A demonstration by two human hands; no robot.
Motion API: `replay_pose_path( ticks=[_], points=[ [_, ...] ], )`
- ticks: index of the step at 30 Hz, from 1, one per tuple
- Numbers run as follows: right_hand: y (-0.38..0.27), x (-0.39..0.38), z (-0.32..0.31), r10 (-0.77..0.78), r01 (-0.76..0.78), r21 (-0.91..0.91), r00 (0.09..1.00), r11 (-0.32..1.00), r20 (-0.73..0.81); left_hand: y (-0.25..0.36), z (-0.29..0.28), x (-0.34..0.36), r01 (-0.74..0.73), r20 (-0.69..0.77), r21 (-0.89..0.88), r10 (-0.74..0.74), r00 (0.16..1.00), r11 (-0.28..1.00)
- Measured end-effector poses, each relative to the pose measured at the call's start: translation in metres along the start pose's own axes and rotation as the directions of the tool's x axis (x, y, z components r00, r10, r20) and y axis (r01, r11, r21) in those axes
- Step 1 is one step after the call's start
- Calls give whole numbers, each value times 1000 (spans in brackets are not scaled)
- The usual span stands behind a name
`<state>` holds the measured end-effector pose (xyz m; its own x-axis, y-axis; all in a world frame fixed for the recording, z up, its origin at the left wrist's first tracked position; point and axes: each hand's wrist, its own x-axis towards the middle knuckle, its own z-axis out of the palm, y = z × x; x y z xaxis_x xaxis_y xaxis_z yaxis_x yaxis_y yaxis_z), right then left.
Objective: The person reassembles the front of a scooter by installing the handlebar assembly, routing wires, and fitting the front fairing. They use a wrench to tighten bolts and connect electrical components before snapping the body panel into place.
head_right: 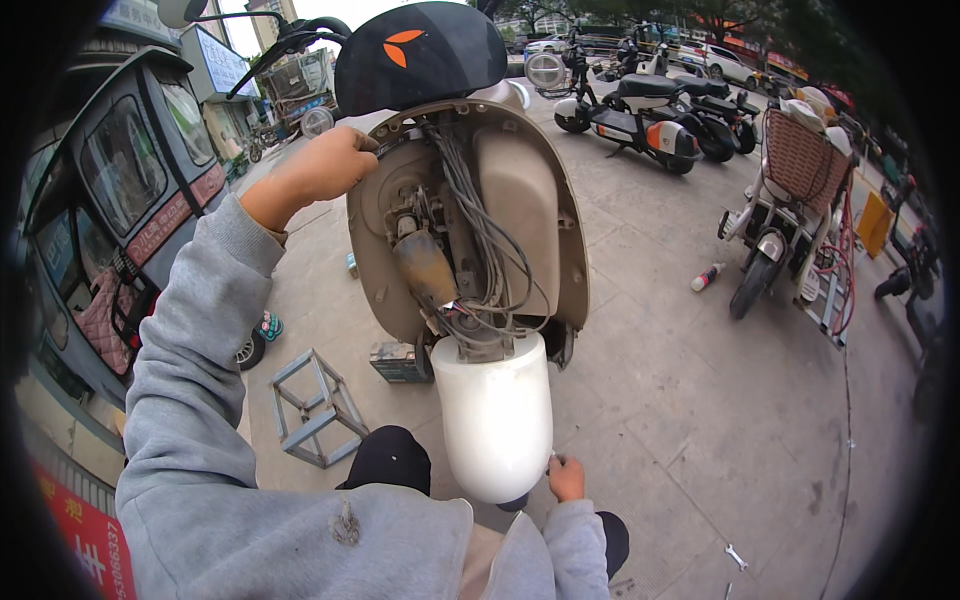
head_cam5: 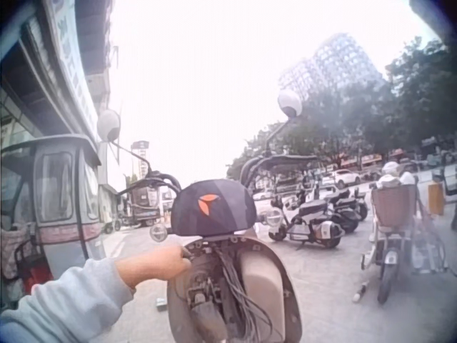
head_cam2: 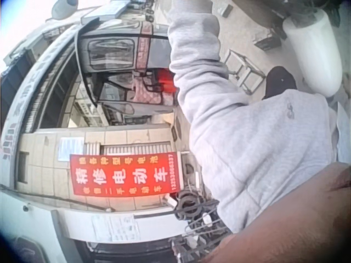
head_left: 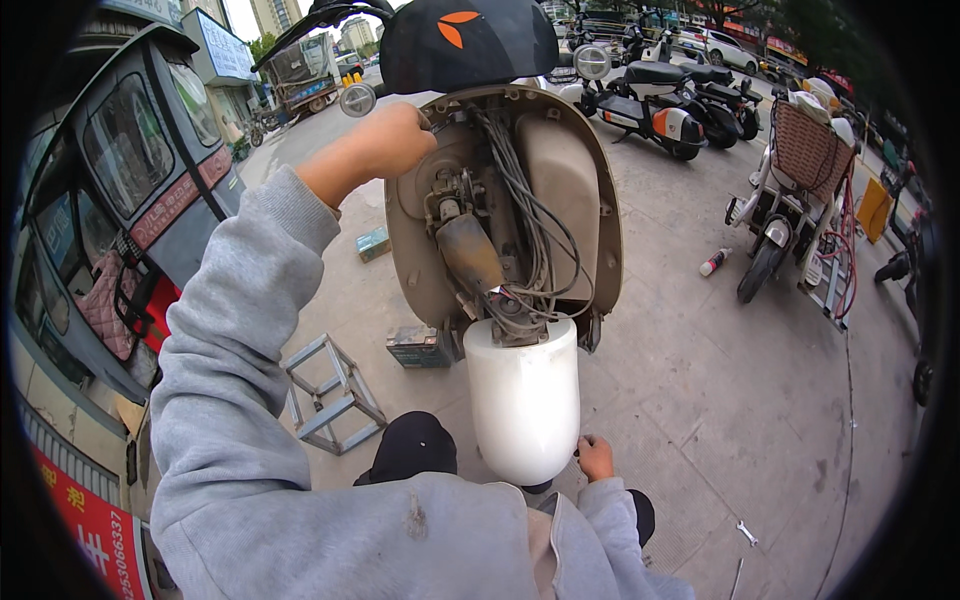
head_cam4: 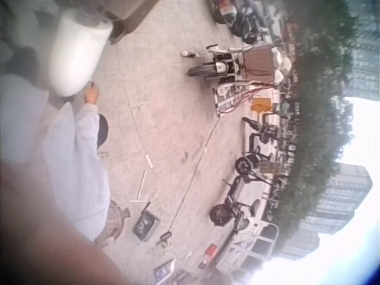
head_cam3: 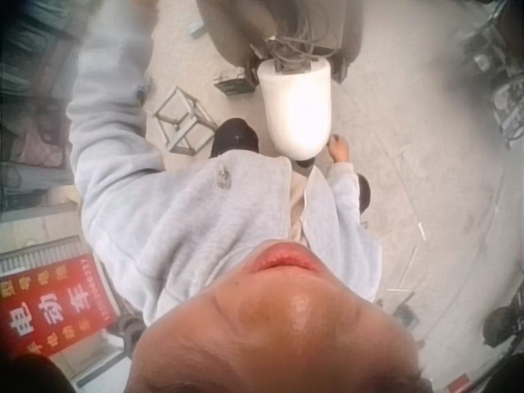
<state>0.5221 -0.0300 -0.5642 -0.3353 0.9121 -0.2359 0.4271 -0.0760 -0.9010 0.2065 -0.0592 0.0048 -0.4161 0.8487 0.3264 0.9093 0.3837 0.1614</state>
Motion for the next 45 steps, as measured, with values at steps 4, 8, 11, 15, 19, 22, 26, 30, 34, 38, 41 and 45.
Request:
replay_pose_path(
  ticks=[4, 8, 11, 15, 19, 22, 26, 30, 34, 38, 41, 45],
  points=[
    [-8, -4, -8, 0, 0, 3, 1000, 1000, -4, 6, -9, 9, 19, 134, 232, -51, 990, 973],
    [-5, -5, -11, 8, -8, 33, 1000, 999, -1, 9, -8, 11, -72, 148, 173, 46, 988, 982],
    [-2, -4, -10, -2, 2, 43, 1000, 999, -4, 14, -20, 19, 137, 230, 86, -154, 961, 987],
    [-3, -2, -8, -21, 22, 33, 1000, 999, -10, 22, -42, 36, 301, 420, -248, -178, 890, 921],
    [-8, -3, -10, -23, 23, 25, 1000, 999, -6, 30, -52, 48, 312, 456, -209, -190, 869, 927],
    [-10, -3, -9, -2, 2, 30, 1000, 1000, -4, 32, -47, 50, 340, 444, -203, -223, 868, 919],
    [-9, 1, -5, 48, -49, 55, 999, 997, 25, 24, -39, 42, 398, 412, -326, -250, 876, 858],
    [-5, 4, -2, 17, -18, 68, 1000, 998, 21, 12, -19, 24, 304, 356, -418, -154, 922, 856],
    [-3, 5, -2, -13, 11, 76, 999, 997, 33, 3, 34, -3, 113, 25, -352, -112, 993, 929],
    [-4, 6, -3, -34, 31, 69, 998, 997, 44, 3, 52, -16, 120, -75, -481, -177, 981, 869],
    [-9, 5, -4, -20, 20, -5, 999, 1000, 25, 6, 47, -17, 141, -31, -526, -184, 982, 839],
    [-18, -7, -13, 25, -27, 68, 999, 997, 37, 9, 37, -17, 430, 358, -742, -238, 903, 514]
  ],
)
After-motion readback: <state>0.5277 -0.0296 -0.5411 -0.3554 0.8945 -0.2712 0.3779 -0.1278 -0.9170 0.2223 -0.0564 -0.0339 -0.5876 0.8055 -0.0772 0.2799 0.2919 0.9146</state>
